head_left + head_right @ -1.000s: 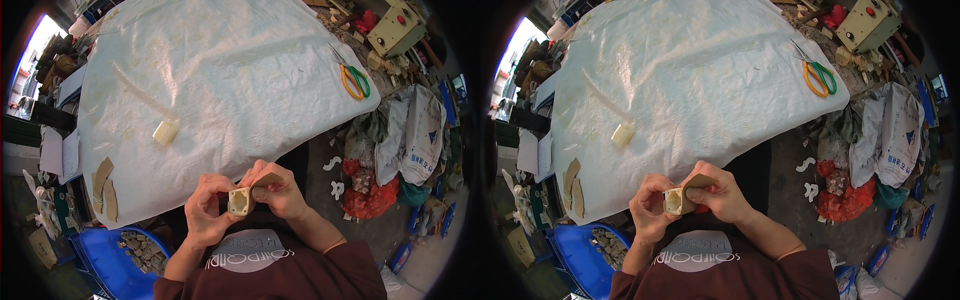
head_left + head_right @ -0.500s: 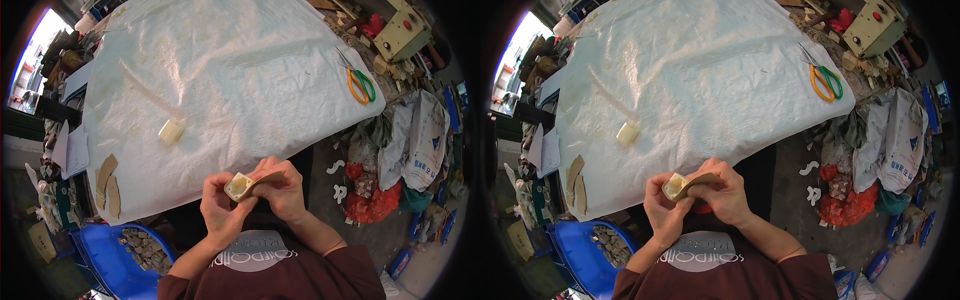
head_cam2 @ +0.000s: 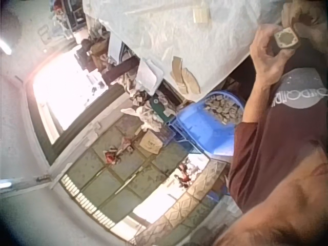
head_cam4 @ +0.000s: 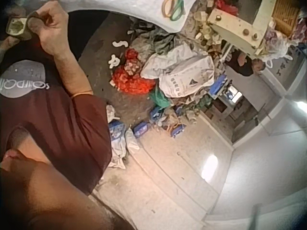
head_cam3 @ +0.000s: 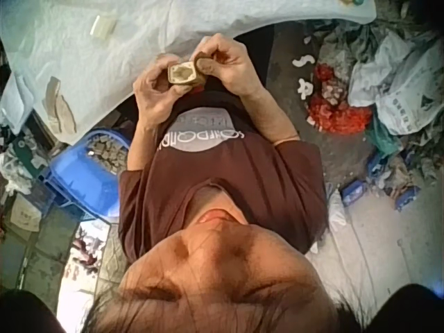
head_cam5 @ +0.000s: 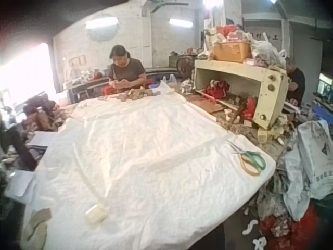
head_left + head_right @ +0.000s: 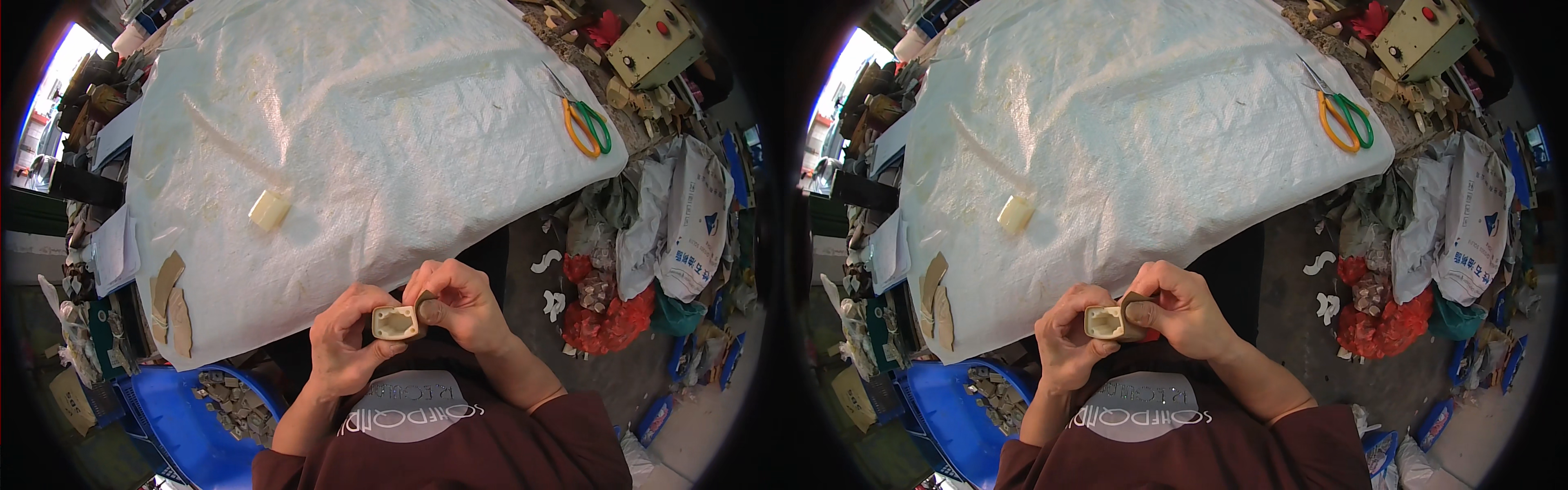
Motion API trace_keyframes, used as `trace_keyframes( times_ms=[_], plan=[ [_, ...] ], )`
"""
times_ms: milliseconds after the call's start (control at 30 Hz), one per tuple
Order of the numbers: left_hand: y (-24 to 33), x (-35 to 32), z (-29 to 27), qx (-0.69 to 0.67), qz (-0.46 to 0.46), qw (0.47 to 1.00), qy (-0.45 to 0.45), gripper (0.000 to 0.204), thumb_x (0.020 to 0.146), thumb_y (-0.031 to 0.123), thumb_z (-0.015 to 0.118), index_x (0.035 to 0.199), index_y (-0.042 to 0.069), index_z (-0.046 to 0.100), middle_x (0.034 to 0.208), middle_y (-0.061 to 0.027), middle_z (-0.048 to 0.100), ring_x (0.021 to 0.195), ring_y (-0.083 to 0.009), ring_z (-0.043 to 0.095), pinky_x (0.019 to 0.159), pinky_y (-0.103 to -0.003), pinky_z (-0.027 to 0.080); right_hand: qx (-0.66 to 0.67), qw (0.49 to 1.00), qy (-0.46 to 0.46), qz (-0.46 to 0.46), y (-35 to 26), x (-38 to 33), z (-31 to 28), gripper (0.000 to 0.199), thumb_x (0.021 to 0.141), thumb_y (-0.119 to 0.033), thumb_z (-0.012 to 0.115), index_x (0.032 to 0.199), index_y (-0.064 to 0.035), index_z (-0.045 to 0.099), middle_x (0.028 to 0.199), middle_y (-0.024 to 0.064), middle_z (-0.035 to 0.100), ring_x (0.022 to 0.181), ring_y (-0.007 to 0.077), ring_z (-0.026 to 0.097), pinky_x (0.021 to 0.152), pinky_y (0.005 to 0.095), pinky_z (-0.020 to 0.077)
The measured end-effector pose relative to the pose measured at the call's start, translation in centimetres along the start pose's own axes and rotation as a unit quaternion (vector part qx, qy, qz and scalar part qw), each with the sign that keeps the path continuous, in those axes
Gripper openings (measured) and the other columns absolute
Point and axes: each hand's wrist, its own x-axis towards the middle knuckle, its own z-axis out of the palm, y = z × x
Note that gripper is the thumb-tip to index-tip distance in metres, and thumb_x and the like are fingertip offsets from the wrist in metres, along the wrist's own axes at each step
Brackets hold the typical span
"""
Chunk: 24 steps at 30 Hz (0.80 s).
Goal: The person wraps small, light-colored rectangular objects with brown paper strips. They fold the paper around the object, trim the excess with scissors, and place the wrapped item into a blue bin. The process is repeated for multiple items.
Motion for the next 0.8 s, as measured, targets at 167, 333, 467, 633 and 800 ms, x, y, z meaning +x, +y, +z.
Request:
trace_keyframes(
  times_ms=[167, 333, 467, 633, 800],
  plan=[
    [0.1, 0.2, 0.5, 0.139, 0.046, 0.989, 0.012, 0.047, 0.064, 0.007, 0.077, 0.104, -0.003, 0.055, 0.099, -0.0104, 0.051, 0.087, -0.0197, 0.053, 0.076, -0.029, 0.044, -0.014, 0.998, 0.039, -0.037, 0.1, 0.0, 0.3, 0.015, 0.082, -0.010, 0.066, 0.084, -0.0041, 0.052, 0.081, 0.0084, 0.057, 0.074, 0.0136, 0.052, 0.065, 0.0261, 0.0432],
    [-0.1, 0.1, 3.8, 0.151, 0.000, 0.975, 0.165, 0.062, 0.061, -0.001, 0.078, 0.114, -0.001, 0.046, 0.101, -0.0078, 0.042, 0.085, -0.0153, 0.051, 0.076, -0.027, 0.045, -0.077, 0.982, 0.071, -0.155, 0.6, 0.8, 1.2, 0.012, 0.083, -0.005, 0.064, 0.089, -0.0022, 0.054, 0.082, 0.0063, 0.054, 0.076, 0.0113, 0.052, 0.067, 0.0231, 0.0438],
    [-0.9, -0.2, 3.7, 0.020, 0.023, 0.985, 0.171, 0.052, 0.067, -0.008, 0.073, 0.112, -0.002, 0.046, 0.106, -0.0107, 0.051, 0.096, -0.0168, 0.055, 0.082, -0.028, 0.046, -0.072, 0.989, 0.062, -0.116, 0.7, 0.4, 0.8, 0.013, 0.082, -0.007, 0.065, 0.090, -0.0040, 0.055, 0.088, 0.0056, 0.049, 0.077, 0.0107, 0.048, 0.067, 0.0231, 0.0424],
    [-0.8, -0.1, 2.6, -0.016, 0.038, 0.994, 0.101, 0.047, 0.072, -0.009, 0.069, 0.114, -0.003, 0.048, 0.119, -0.0164, 0.052, 0.111, -0.0232, 0.053, 0.093, -0.032, 0.045, -0.114, 0.989, 0.010, -0.095, 0.5, 0.1, 0.4, 0.016, 0.080, -0.011, 0.069, 0.086, -0.0073, 0.054, 0.092, 0.0038, 0.041, 0.078, 0.0100, 0.041, 0.065, 0.0221, 0.0397],
    [-1.0, 0.1, 2.3, 0.006, 0.065, 0.995, 0.079, 0.046, 0.073, -0.007, 0.069, 0.114, -0.002, 0.049, 0.120, -0.0172, 0.051, 0.114, -0.0261, 0.051, 0.094, -0.034, 0.044, -0.128, 0.989, -0.009, -0.077, -0.5, 0.2, 0.3, 0.022, 0.077, -0.015, 0.072, 0.083, -0.0063, 0.053, 0.089, 0.0044, 0.042, 0.082, 0.0134, 0.041, 0.071, 0.0255, 0.0382]
  ],
)
